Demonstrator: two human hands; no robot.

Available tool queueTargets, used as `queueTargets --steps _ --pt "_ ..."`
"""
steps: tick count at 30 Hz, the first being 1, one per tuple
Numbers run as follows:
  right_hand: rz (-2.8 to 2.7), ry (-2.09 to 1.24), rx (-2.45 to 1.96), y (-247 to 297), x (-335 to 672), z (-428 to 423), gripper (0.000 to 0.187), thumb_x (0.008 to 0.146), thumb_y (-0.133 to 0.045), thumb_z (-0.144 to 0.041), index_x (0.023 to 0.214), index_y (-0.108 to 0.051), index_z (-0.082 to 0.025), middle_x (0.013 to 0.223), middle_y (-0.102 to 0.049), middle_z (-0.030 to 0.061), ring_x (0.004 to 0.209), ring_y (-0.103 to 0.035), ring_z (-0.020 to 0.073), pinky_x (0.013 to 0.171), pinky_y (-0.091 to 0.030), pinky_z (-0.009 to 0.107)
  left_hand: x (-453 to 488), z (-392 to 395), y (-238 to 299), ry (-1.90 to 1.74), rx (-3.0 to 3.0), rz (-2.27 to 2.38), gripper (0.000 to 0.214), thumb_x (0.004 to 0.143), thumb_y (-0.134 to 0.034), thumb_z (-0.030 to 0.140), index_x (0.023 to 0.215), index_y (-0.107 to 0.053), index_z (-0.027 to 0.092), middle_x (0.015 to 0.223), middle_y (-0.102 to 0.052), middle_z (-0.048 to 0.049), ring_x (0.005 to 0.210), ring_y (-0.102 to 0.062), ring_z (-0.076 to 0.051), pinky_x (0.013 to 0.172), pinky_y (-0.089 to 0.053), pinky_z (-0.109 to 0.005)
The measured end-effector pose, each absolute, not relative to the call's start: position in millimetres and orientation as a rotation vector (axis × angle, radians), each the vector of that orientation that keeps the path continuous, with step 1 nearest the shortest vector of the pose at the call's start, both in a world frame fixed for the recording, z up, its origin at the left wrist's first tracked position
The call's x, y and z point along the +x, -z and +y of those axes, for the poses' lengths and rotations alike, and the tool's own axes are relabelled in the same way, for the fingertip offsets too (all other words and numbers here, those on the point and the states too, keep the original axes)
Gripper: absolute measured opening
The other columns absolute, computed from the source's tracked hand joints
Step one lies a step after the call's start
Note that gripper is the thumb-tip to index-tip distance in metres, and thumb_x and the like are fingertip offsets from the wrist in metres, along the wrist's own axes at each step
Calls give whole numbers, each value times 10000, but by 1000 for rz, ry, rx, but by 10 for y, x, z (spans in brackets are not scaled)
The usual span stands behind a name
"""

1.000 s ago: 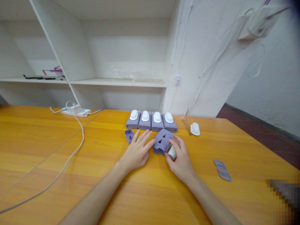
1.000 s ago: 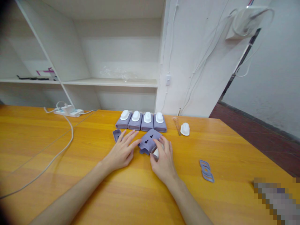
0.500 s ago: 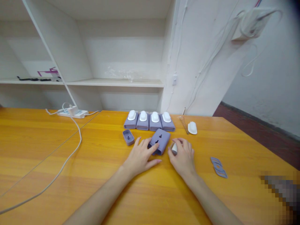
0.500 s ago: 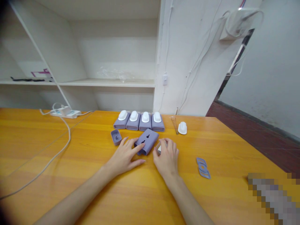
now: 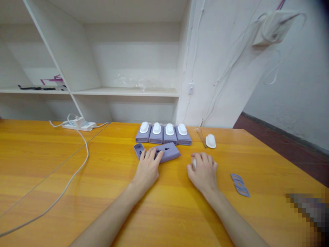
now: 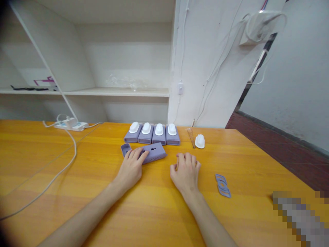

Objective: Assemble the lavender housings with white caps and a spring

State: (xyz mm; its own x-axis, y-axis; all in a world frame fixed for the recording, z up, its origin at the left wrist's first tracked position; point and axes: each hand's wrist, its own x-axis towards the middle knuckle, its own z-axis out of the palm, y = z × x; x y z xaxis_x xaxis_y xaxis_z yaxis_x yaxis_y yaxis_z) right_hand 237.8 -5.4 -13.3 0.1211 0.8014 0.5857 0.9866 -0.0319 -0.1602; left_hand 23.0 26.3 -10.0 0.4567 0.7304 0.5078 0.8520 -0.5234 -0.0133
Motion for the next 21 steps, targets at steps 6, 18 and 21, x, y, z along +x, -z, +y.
queueTargets --steps 6,18,21 --pt "-1613 457 -1862 163 2413 -1 177 769 -554 -275 897 -587 -158 894 -450 91 869 -421 271 743 -344 377 227 257 107 647 -2472 -1359 533 709 -453 97 1231 -458 207 1278 -457 -130 1196 -401 -287 1033 -238 -505" --pt "-1583 466 -1870 118 2393 -32 119 804 -461 -164 918 -486 -144 867 -504 99 847 -475 276 730 -371 387 231 235 74 668 -2497 -1346 529 711 -483 149 1236 -456 203 1279 -454 -134 1205 -392 -298 1050 -206 -533" --pt "-1632 379 -1736 137 2400 -14 220 802 -427 -119 1011 -494 -139 953 -479 114 890 -489 271 776 -405 410 231 230 76 680 -2495 -1338 517 723 -486 178 1239 -454 202 1280 -453 -134 1209 -387 -301 1058 -192 -539"
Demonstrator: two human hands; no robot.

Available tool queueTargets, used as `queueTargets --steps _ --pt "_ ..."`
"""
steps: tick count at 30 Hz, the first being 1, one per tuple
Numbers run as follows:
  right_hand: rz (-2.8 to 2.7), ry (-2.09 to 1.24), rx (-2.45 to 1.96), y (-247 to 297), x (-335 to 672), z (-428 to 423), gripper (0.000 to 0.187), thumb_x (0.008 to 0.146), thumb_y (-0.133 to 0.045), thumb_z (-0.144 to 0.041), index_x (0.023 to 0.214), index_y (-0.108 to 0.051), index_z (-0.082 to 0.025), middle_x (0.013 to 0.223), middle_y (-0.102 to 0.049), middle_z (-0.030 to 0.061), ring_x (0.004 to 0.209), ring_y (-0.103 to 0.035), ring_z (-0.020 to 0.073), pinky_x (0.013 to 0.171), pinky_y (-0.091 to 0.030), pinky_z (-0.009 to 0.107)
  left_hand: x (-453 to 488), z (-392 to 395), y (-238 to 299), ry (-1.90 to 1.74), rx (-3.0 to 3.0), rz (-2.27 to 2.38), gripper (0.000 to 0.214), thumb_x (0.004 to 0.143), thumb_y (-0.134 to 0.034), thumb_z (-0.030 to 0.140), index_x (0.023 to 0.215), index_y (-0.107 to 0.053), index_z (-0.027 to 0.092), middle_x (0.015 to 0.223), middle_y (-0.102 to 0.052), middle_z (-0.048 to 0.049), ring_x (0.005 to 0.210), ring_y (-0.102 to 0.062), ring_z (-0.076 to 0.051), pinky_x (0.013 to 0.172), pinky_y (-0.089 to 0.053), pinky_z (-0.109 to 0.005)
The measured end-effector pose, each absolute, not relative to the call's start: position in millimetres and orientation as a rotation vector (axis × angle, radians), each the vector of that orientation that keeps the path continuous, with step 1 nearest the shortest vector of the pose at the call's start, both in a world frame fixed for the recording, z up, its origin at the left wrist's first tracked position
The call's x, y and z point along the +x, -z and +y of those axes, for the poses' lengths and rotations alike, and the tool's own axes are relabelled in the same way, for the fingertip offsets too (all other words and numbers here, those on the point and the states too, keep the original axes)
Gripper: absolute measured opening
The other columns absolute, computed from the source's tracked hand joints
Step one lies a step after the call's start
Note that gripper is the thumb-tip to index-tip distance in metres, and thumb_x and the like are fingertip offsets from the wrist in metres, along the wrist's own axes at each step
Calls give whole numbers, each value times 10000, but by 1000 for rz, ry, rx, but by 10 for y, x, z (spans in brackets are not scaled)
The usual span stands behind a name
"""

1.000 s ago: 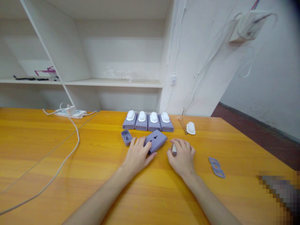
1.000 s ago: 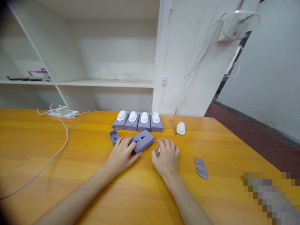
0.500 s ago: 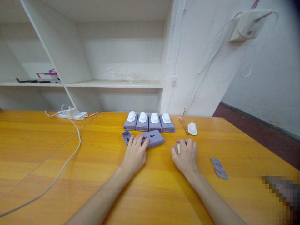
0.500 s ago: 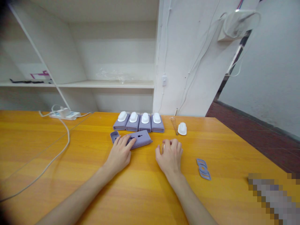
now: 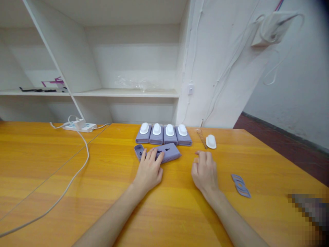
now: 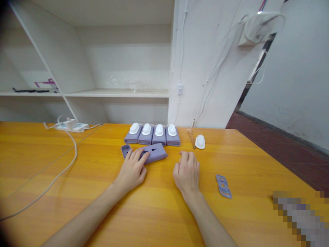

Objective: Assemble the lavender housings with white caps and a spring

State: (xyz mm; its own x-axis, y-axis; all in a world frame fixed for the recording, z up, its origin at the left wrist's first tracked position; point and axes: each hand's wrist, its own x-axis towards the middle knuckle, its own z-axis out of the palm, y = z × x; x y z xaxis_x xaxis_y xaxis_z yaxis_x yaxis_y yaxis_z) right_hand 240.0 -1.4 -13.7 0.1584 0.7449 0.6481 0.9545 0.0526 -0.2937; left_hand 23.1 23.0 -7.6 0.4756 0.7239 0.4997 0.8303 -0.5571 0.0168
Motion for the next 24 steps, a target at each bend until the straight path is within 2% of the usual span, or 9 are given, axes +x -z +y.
queueTargets --steps 4,7,10,13,16,19,24 --pt "-1578 343 -1449 175 2395 32 302 861 -402 -159 1148 -493 -137 1100 -406 158 1009 -478 277 849 -444 444 229 235 100 692 -2485 -1330 520 718 -492 171 1236 -453 201 1287 -448 -136 1216 -382 -303 1056 -200 -537" --pt "-1552 396 -1315 169 2393 6 404 890 -414 -179 1293 -411 -154 1199 -417 170 1114 -463 286 917 -436 453 238 233 111 726 -2477 -1318 512 723 -499 178 1232 -450 202 1283 -453 -133 1213 -387 -300 1057 -203 -532" --pt "-1691 415 -1203 160 2358 -77 477 903 -445 -178 1367 -334 -198 1265 -467 135 1171 -457 273 987 -397 452 261 224 103 769 -2467 -1337 436 777 -500 275 1204 -463 194 1265 -465 -138 1199 -402 -301 1054 -205 -535" --pt "-1885 275 -1089 169 2263 -150 507 907 -470 -189 1385 -305 -212 1214 -544 104 1112 -518 240 957 -434 413 282 217 87 806 -2448 -1371 425 797 -506 421 1143 -482 175 1238 -477 -154 1175 -423 -309 1039 -221 -549" --pt "-1990 -1 -1126 170 2170 -168 427 929 -426 -237 1352 -376 -210 1110 -605 92 999 -579 220 853 -493 368 291 224 85 848 -2423 -1391 425 773 -522 509 1026 -500 168 1183 -506 -158 1145 -451 -313 1022 -245 -557" --pt "-1937 -127 -1198 164 2156 -132 371 937 -396 -253 1302 -462 -226 1031 -633 78 931 -596 213 809 -499 358 290 249 113 887 -2391 -1384 432 757 -528 547 955 -491 165 1170 -521 -171 1154 -459 -317 1021 -250 -557" --pt "-1593 -221 -1284 249 2263 -3 329 889 -497 -330 1177 -590 -203 995 -650 75 873 -613 223 802 -511 380 267 299 163 863 -2403 -1364 443 769 -526 541 958 -486 143 1213 -519 -205 1194 -449 -318 1049 -241 -543"
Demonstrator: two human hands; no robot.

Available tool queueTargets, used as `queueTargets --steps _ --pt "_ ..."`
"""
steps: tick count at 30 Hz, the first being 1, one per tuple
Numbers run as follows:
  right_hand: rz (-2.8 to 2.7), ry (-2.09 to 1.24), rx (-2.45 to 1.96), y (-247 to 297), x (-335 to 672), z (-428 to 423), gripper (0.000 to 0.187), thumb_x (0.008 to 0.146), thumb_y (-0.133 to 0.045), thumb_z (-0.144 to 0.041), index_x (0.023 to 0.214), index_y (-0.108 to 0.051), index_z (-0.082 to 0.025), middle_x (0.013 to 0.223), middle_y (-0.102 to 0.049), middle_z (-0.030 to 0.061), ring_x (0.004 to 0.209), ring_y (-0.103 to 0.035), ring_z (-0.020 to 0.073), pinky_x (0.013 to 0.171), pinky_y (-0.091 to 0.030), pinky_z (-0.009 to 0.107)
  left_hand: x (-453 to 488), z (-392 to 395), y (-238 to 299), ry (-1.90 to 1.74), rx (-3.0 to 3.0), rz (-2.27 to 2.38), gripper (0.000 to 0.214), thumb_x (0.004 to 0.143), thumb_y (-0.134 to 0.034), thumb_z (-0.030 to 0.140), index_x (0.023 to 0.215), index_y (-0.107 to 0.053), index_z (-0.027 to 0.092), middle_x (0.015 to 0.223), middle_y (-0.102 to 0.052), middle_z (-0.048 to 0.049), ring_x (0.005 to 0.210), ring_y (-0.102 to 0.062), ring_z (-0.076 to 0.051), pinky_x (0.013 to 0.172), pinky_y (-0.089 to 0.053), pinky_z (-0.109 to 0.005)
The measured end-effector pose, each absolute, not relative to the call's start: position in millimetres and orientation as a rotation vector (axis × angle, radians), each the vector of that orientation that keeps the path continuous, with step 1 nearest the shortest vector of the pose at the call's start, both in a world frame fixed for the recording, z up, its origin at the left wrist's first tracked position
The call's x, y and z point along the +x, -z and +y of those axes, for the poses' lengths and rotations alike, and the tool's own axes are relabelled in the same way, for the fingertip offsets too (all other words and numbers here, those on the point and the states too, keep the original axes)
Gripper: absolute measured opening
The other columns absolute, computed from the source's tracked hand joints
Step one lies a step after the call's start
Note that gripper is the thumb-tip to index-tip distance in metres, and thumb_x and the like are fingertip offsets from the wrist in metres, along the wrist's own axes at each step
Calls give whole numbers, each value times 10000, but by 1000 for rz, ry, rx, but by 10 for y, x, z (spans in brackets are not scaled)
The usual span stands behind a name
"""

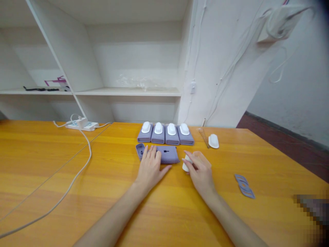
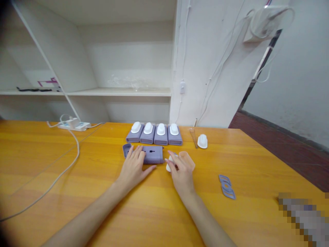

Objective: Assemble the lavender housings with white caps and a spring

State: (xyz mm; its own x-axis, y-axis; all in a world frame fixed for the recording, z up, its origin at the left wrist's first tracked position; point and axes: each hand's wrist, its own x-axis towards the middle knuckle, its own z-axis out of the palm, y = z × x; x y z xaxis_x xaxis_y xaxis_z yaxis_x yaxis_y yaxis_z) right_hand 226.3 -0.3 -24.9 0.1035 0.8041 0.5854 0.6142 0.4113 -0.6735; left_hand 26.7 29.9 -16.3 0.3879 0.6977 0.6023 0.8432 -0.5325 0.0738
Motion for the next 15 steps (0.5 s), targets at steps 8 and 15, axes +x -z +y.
queueTargets --steps 8,15 --pt "-1386 -624 -1290 354 2286 88 533 849 -525 -323 1346 -408 -168 897 -657 72 741 -653 218 629 -562 356 217 334 129 830 -2579 -1279 415 785 -561 465 1036 -480 144 1283 -496 -173 1261 -398 -277 1088 -235 -514" --pt "-1309 -748 -1203 322 2263 89 537 813 -589 -339 1294 -445 -146 963 -655 105 843 -659 240 714 -561 366 217 344 160 850 -2656 -1187 535 783 -596 408 1214 -423 142 1267 -529 -138 1240 -431 -263 1038 -370 -434"
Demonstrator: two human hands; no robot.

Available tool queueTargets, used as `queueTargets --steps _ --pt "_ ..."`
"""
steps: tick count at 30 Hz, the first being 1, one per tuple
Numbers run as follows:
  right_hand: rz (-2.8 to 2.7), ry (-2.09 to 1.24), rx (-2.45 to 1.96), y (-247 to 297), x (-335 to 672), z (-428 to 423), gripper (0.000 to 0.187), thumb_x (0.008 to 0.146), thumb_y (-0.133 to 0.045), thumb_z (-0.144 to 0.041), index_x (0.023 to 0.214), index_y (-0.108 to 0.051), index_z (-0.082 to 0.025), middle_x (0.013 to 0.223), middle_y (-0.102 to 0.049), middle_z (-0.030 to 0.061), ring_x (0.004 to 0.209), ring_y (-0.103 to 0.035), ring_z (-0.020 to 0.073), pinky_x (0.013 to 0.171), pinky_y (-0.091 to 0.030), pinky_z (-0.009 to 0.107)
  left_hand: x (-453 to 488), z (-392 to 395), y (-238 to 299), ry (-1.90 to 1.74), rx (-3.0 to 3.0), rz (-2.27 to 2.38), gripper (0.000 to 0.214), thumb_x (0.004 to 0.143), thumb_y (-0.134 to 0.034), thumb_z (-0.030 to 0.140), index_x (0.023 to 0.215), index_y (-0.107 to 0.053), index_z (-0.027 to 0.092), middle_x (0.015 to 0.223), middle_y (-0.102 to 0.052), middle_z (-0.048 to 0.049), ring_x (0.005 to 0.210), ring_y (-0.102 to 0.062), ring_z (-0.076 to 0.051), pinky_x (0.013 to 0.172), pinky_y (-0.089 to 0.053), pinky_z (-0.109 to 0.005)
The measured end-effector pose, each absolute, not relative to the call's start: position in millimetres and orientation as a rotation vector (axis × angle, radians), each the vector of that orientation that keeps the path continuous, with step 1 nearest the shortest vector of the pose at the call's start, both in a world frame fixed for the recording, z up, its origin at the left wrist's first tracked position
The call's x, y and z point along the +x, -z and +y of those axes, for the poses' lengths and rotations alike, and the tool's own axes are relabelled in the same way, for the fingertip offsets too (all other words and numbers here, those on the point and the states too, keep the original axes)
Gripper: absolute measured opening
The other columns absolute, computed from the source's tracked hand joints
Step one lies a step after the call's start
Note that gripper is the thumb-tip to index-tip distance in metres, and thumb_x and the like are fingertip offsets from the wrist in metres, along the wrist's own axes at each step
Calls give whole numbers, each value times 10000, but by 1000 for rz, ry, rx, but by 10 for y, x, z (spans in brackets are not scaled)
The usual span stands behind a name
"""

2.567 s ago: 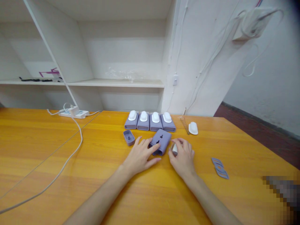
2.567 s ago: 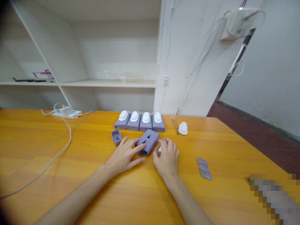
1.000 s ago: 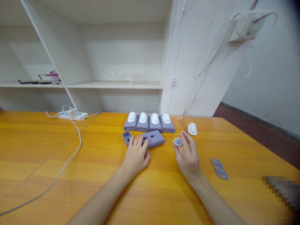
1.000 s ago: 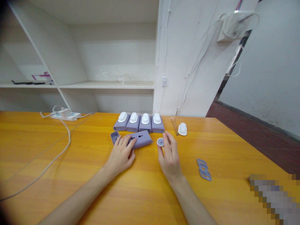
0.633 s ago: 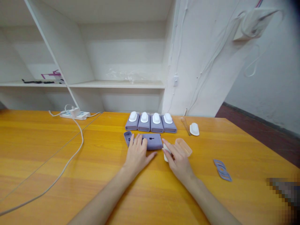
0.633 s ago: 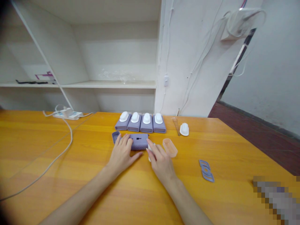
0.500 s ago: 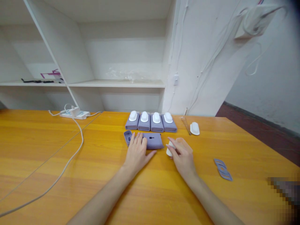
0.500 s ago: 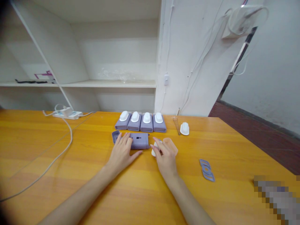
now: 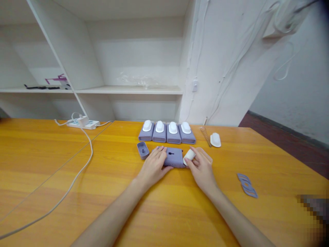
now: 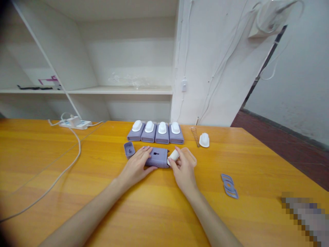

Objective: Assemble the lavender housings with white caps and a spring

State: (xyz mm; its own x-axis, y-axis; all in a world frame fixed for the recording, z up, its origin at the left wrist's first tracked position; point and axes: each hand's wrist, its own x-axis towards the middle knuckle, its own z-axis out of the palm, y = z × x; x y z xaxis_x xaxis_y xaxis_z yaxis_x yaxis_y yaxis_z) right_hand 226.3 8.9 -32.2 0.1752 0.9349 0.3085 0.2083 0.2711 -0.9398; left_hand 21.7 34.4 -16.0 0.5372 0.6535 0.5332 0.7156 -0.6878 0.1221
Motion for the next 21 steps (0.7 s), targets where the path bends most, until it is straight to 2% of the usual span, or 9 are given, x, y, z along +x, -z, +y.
queueTargets --steps 6,11,14,17,21 --pt "-1262 -830 -1199 331 2291 122 498 814 -574 -382 1238 -471 -141 1160 -595 147 997 -608 269 798 -531 389 237 340 179 854 -2646 -1139 422 782 -597 420 1090 -496 150 1268 -528 -137 1227 -446 -263 1038 -366 -446" --pt "-1394 -789 -1272 326 2293 152 541 852 -492 -412 1285 -444 -91 1180 -578 169 973 -607 284 801 -513 415 249 338 189 856 -2623 -1142 405 772 -608 425 1055 -503 154 1257 -537 -140 1219 -456 -274 1015 -386 -454" --pt "-1523 -595 -1386 300 2270 143 573 879 -424 -423 1318 -421 -53 1245 -529 185 1109 -520 308 942 -404 472 248 323 190 875 -2619 -1127 385 782 -598 422 1045 -504 157 1269 -528 -139 1229 -446 -272 1011 -387 -453" --pt "-1593 -554 -1415 278 2268 117 592 895 -384 -424 1344 -385 -38 1329 -455 177 1236 -397 296 1029 -295 475 240 300 175 898 -2618 -1113 360 794 -586 409 1039 -503 159 1277 -520 -135 1235 -437 -266 1010 -379 -449" --pt "-1620 -643 -1328 252 2292 66 574 907 -377 -419 1362 -363 -70 1341 -453 144 1213 -432 275 996 -356 439 225 277 115 906 -2640 -1134 441 789 -584 428 1120 -481 156 1289 -499 -143 1206 -448 -270 985 -378 -446"
